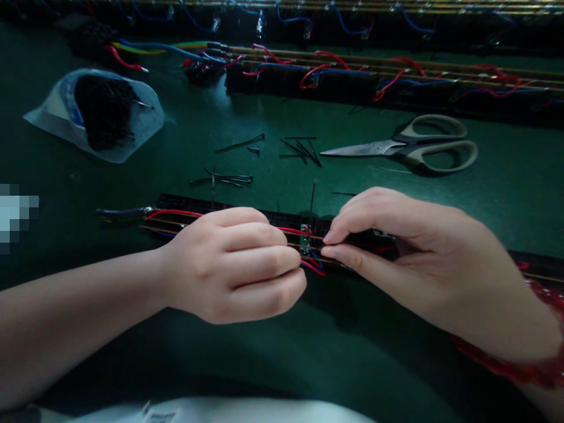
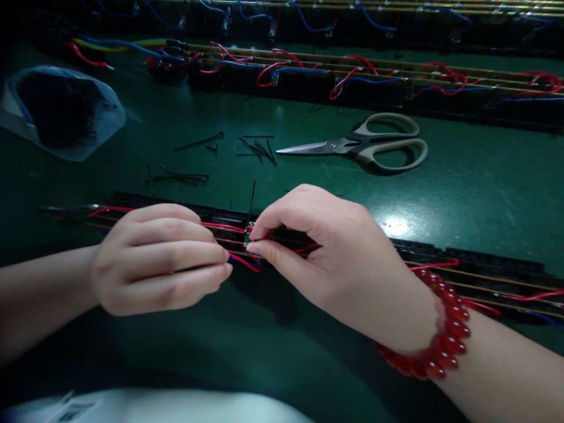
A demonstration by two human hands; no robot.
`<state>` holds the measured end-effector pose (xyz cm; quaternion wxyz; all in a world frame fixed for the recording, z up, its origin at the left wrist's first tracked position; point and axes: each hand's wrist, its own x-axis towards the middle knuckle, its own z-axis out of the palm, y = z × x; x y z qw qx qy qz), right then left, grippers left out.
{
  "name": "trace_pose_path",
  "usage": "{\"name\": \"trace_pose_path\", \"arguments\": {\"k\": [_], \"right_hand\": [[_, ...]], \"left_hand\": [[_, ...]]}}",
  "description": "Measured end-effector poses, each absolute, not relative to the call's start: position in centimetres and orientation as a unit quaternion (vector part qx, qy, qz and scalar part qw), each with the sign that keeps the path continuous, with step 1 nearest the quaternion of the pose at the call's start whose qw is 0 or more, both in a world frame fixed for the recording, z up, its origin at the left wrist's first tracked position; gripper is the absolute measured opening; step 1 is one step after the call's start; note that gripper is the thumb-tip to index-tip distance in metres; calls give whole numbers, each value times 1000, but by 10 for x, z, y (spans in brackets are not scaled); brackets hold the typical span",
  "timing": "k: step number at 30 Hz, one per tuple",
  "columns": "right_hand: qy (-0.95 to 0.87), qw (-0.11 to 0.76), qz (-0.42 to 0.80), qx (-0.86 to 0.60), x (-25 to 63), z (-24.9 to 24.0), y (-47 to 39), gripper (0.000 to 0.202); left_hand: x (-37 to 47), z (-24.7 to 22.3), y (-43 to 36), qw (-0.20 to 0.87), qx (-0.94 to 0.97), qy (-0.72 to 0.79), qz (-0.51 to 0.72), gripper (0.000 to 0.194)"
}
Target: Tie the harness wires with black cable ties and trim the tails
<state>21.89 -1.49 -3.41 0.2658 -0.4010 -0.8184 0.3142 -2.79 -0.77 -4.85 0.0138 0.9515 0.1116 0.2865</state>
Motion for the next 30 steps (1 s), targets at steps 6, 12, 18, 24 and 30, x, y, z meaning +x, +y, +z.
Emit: {"name": "trace_pose_path", "arguments": {"k": [6, 12, 18, 24, 30], "right_hand": [[-788, 265, 331, -447, 216, -33, -16, 4], [-712, 318, 417, -467, 215, -32, -17, 5], [-701, 343, 402, -479, 214, -33, -17, 11], [-715, 335, 362, -495, 217, -36, -15, 9], [-790, 275, 305, -456, 215, -34, -16, 5]], "left_hand": [[-29, -49, -8, 16, 954, 97, 283, 12], [-28, -49, -7, 8, 955, 97, 281, 10], [-29, -50, -7, -2, 958, 103, 269, 6], [-30, -50, -7, 1, 959, 101, 264, 5], [-29, -50, -7, 9, 959, 99, 267, 4]]}}
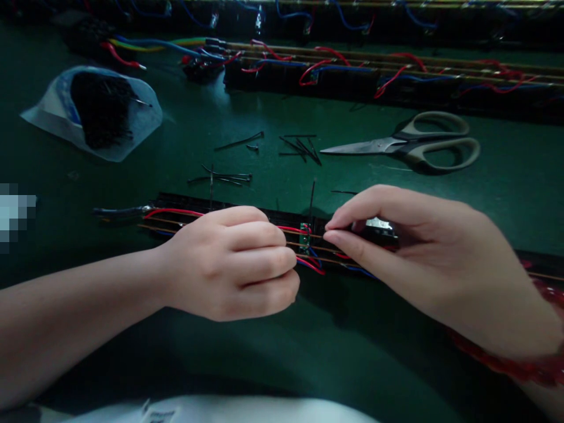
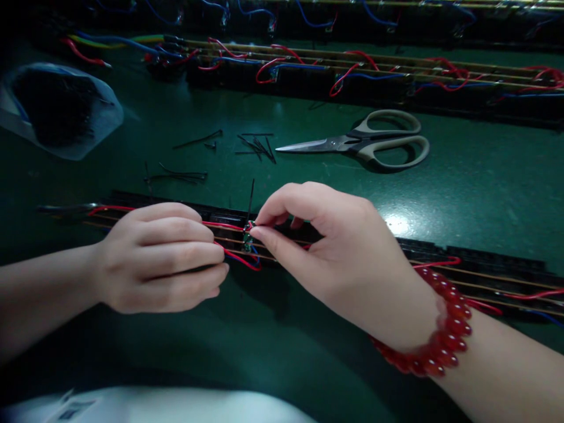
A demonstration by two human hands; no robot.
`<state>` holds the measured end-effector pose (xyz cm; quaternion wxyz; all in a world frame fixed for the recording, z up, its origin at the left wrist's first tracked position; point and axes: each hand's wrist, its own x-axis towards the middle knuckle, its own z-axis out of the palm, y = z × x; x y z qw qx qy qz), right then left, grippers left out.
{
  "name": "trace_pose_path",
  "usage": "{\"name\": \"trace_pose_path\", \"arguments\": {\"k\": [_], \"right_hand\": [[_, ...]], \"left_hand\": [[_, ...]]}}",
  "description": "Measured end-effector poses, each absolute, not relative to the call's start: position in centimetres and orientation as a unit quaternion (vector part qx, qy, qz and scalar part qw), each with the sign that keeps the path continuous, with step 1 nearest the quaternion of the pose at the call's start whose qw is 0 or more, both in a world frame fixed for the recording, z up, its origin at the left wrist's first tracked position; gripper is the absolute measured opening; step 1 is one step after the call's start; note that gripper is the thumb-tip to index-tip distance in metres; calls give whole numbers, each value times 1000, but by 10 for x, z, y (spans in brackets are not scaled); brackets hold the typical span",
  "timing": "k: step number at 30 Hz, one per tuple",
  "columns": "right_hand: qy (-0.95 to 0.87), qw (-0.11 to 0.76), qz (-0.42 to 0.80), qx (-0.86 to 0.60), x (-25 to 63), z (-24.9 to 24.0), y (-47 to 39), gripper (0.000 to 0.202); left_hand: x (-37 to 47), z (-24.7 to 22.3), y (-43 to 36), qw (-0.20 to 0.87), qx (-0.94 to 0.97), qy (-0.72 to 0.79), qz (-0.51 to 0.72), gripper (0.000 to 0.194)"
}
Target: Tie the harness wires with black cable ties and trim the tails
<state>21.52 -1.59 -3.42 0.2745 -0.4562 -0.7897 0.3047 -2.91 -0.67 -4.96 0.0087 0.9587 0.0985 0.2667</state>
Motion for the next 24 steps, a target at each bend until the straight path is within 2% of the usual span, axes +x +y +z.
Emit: {"name": "trace_pose_path", "arguments": {"k": [12, 18, 24], "right_hand": [[-840, 245, 264, -405, 214, -37, -17, 10], [-852, 244, 247, -391, 215, -36, -16, 9], [-851, 244, 247, -394, 215, -37, -15, 12]], "left_hand": [[-26, -50, -8, -43, 963, 102, 246, 8], [-26, -51, -9, -15, 961, 109, 254, 8], [-29, -52, -9, -21, 963, 113, 246, 19]]}}
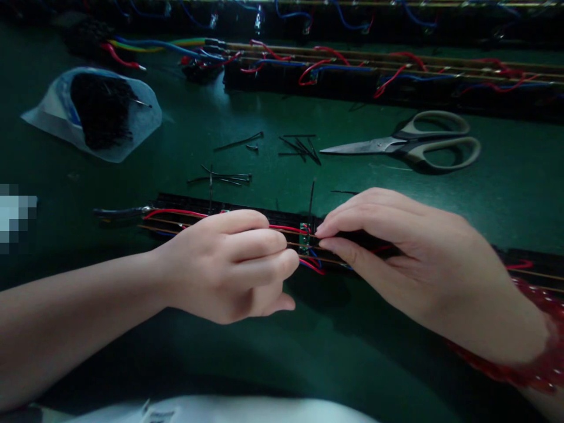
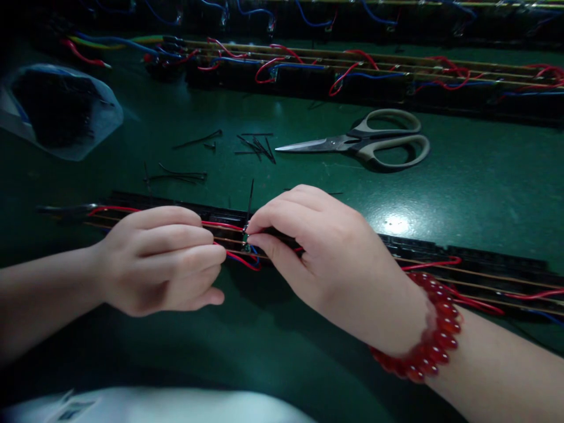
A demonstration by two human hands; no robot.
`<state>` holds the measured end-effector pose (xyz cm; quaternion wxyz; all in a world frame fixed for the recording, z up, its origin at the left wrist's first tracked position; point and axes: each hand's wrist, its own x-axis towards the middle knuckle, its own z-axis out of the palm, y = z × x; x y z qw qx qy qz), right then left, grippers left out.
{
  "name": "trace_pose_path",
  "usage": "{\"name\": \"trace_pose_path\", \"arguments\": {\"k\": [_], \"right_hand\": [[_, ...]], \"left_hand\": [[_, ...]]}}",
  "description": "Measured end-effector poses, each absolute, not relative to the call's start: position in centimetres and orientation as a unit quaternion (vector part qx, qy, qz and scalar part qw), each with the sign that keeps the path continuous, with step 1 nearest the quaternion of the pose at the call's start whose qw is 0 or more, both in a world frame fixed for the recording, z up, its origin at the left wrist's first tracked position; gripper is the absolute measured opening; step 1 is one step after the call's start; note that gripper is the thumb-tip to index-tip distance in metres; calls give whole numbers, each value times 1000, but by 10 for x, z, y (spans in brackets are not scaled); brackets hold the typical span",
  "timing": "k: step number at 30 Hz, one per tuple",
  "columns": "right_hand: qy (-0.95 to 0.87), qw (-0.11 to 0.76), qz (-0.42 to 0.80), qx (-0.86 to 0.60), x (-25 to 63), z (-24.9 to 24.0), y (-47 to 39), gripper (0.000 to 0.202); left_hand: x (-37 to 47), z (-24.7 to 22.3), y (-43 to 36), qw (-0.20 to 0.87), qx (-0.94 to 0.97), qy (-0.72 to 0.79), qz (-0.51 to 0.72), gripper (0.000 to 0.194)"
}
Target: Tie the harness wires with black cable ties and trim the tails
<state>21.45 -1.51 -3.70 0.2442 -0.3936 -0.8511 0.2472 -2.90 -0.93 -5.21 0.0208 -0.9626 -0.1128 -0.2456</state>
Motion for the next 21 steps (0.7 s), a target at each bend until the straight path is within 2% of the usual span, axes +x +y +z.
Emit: {"name": "trace_pose_path", "arguments": {"k": [5, 15, 21], "right_hand": [[-851, 245, 246, -394, 215, -36, -16, 10], [-854, 244, 240, -392, 215, -36, -15, 8], [-855, 245, 237, -390, 215, -35, -16, 8]], "left_hand": [[-29, -51, -9, 49, -965, -105, -236, 25], [-32, -51, -10, 23, -974, -81, -209, 22], [-31, -47, -11, 47, -982, -70, -171, 21]]}}
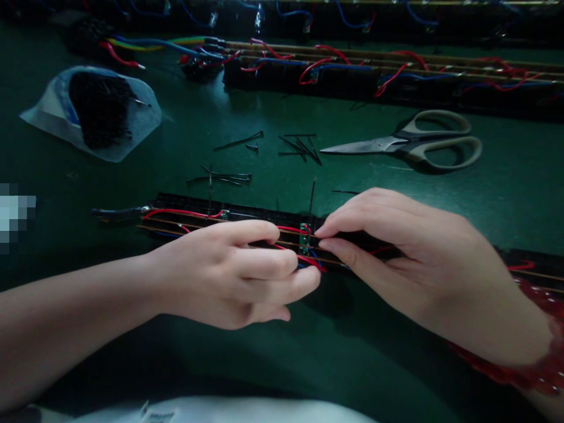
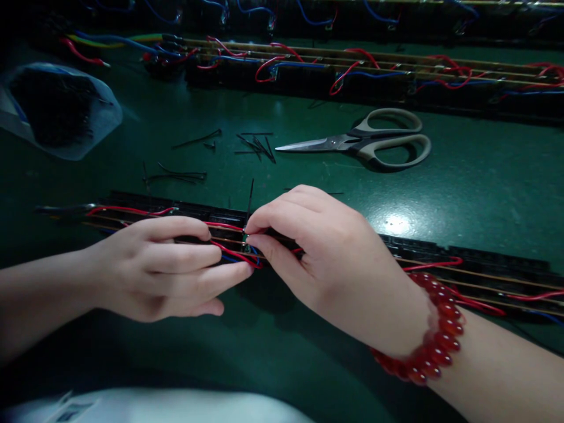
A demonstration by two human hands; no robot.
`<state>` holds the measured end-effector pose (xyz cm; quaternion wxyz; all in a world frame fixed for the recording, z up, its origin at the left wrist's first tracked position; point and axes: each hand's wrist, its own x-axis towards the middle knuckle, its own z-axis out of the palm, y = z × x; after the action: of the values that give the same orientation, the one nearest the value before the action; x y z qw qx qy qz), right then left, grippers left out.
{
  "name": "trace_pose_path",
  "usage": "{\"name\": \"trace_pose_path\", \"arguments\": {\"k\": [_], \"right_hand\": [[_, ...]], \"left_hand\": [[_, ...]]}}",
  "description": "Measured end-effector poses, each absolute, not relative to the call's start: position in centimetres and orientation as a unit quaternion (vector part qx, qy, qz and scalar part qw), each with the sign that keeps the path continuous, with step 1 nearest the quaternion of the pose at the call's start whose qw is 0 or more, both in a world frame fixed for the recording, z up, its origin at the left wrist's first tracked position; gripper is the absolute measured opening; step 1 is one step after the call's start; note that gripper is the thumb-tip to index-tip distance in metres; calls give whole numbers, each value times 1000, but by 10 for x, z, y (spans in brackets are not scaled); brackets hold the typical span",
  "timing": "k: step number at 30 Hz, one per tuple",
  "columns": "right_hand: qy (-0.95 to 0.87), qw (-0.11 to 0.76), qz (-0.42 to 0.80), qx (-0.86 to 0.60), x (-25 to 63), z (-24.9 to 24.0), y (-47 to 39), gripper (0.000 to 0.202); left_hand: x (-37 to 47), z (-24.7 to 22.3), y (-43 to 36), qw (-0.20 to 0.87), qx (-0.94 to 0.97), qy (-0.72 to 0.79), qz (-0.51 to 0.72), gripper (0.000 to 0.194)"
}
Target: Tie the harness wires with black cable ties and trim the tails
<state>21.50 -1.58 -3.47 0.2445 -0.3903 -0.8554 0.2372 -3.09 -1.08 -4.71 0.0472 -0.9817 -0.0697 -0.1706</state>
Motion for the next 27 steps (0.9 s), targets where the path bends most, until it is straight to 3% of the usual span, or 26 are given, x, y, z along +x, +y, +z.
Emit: {"name": "trace_pose_path", "arguments": {"k": [10, 27], "right_hand": [[-859, 272, 242, -360, 216, -40, -17, 10], [-831, 254, 300, -393, 219, -36, -16, 10]], "left_hand": [[-33, -48, -9, -35, -974, -83, -210, 25], [-35, -55, -12, 2, -968, -113, -223, 35]]}}
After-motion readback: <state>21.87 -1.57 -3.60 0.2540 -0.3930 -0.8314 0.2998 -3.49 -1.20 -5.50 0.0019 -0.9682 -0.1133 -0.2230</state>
